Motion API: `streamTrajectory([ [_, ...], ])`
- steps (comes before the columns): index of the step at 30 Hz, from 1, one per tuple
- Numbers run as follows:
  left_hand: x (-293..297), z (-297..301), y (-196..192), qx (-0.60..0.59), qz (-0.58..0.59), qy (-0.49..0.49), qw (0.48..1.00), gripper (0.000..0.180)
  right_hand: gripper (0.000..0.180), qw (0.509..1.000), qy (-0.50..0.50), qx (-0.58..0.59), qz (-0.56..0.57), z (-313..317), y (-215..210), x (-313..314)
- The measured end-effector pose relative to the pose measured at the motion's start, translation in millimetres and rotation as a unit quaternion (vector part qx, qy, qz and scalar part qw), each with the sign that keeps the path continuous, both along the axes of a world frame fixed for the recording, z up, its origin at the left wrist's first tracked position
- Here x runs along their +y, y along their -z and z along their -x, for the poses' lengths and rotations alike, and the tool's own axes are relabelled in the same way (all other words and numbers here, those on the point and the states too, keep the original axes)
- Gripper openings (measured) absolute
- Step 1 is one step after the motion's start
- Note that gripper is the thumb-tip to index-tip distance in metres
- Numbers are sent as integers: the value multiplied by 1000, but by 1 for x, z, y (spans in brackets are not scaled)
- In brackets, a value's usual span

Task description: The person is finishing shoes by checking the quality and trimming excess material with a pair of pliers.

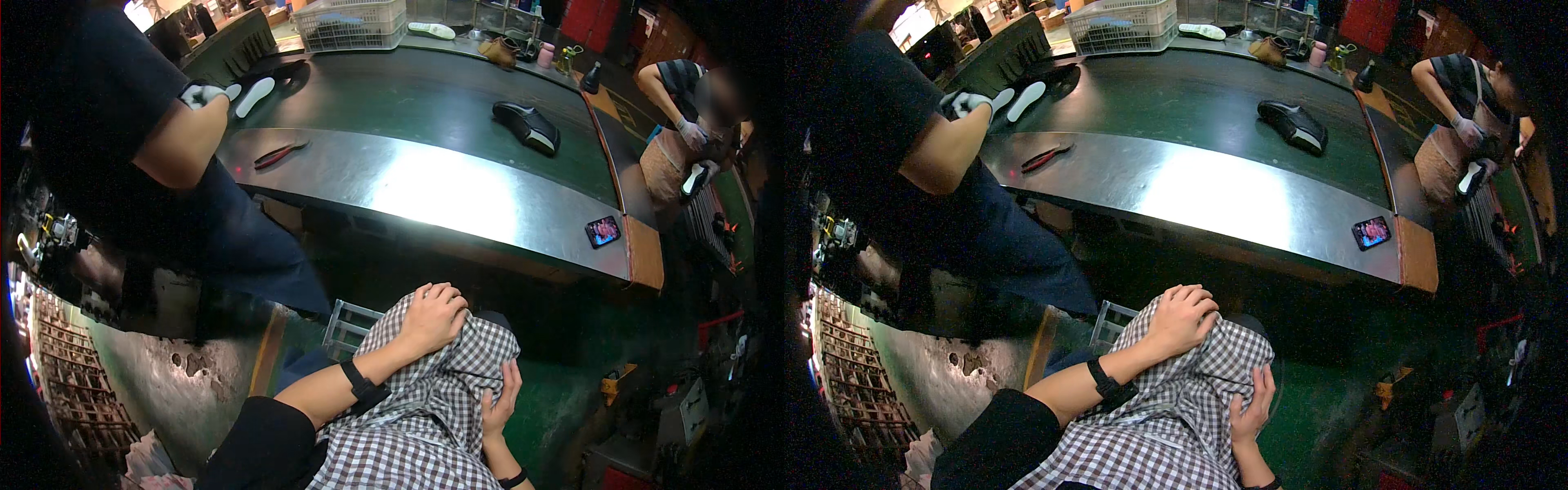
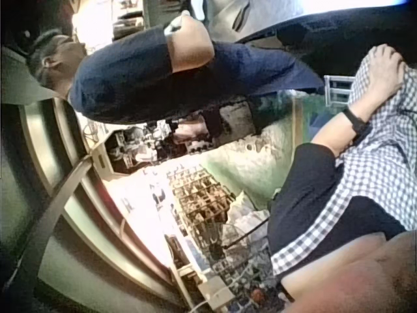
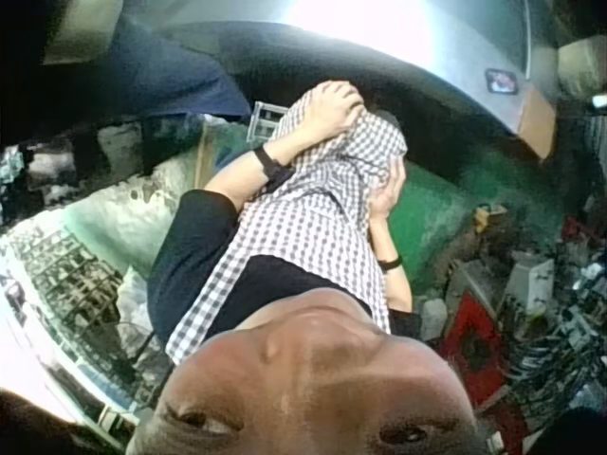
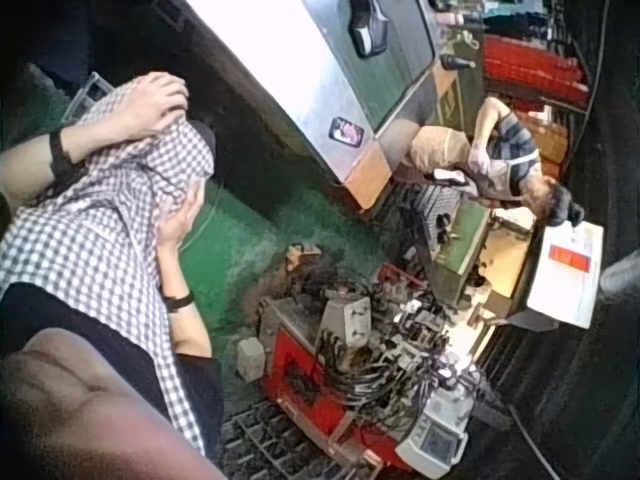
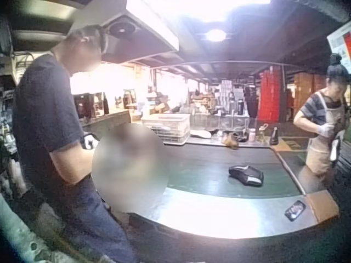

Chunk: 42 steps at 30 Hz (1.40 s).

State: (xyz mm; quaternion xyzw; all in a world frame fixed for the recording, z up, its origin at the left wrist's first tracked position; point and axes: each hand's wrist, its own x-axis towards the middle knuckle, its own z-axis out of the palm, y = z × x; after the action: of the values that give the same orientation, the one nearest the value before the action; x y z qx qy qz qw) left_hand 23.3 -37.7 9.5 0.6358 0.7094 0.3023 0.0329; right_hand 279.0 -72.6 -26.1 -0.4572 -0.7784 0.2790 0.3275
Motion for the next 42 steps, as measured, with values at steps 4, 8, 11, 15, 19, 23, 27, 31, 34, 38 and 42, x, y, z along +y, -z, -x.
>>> streamTrajectory([
  [4, -1, 1, -1, -1, 1, 1, 1000, 19, 56, 1000, -1, 1, 1, 2, -2, -1],
  [8, -4, 2, -2, 0, 5, -5, 1000, 19, 55, 1000, -7, 2, -2, 2, -1, -1],
  [11, 0, -1, -2, -3, 10, 4, 1000, 19, 55, 1000, 1, 0, -1, -1, -3, -1],
  [15, 0, 0, -1, 5, 7, 1, 1000, 18, 55, 1000, -1, -4, 4, 0, -4, -1],
  [19, 0, 1, -2, 8, 5, -1, 1000, 17, 55, 1000, -2, -3, 2, 2, -7, -1],
  [23, 0, 1, -2, 7, 4, 0, 1000, 17, 55, 1000, 0, -9, 5, 1, -8, -1],
  [27, 0, 1, -3, 8, 2, 5, 1000, 17, 54, 1000, -2, -6, 6, 1, -7, -2],
  [31, -1, 5, -3, -24, -5, 11, 1000, 16, 52, 1000, -2, 6, 10, 4, -10, 10],
  [34, 1, 7, -6, -84, -13, -2, 996, 17, 40, 997, 59, -29, 45, 0, 5, 64],
  [38, -1, 17, -8, -119, 2, -35, 992, 22, 28, 994, 29, 100, 21, 53, -17, 174],
  [42, 2, 20, -10, -109, 35, -39, 993, 24, 43, 997, -44, 40, 39, 127, -36, 291],
])
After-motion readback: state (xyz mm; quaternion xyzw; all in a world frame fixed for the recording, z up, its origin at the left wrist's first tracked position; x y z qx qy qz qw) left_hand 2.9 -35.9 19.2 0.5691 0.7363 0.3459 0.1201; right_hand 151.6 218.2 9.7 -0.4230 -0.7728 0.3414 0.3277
